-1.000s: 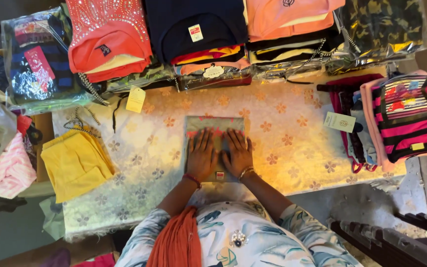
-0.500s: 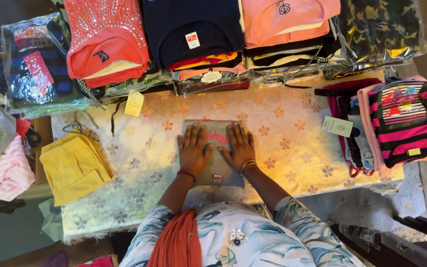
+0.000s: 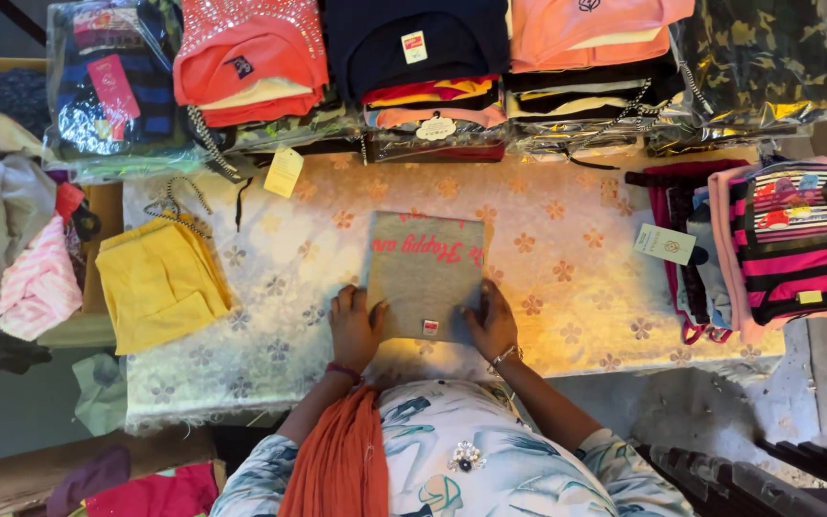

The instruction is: The person folds several garments on a table, including a pink t-shirt, a red top, a yellow top, a striped top, and a grey t-shirt. Each item is smoothed, folded into a compact rectangle, and stacked on the table.

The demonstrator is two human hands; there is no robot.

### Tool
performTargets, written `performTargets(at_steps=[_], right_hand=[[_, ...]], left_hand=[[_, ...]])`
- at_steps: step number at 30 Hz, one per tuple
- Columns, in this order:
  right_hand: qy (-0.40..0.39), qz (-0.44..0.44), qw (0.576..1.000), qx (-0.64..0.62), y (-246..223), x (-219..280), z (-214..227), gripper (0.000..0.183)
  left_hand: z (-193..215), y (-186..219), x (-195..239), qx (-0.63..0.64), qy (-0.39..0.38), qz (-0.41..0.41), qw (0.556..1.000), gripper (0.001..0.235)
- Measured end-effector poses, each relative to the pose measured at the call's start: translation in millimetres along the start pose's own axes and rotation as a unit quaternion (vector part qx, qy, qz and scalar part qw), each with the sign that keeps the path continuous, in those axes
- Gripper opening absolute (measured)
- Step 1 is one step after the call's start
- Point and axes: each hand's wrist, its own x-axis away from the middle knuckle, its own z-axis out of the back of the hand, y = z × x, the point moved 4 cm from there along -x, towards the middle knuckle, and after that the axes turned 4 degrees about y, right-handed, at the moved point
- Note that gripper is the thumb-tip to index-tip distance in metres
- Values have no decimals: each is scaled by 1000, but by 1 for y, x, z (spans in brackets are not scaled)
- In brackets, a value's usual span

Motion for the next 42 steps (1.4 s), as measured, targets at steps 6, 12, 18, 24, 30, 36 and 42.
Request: performTargets(at_steps=[6, 12, 18, 24, 30, 36, 42], right_hand=[[-59, -90, 969, -220, 62, -6, -51, 37], [-148, -239, 884, -374, 6, 10, -20, 45], [39, -79, 871, -483, -33, 28, 40, 42], [-225, -84, 861, -448, 8, 68, -16, 29], [-364, -13, 846, -390, -51, 72, -22, 38], [-246, -107, 880, -392, -23, 15, -21, 32], [-163, -83, 907, -378, -20, -27, -27, 30]], left_hand=[[-13, -8, -2, 196, -184, 228, 936, 43], [-17, 9, -43, 417, -211, 110, 877, 75], [30, 88, -122, 421, -260, -140, 858, 75], [-6, 50, -169, 491, -259, 39, 831, 66], [-138, -94, -89, 389, -124, 275, 870, 39], [-100, -42, -37, 193, -105, 99, 971, 27], [-71, 3, -43, 514, -147, 263, 803, 41]])
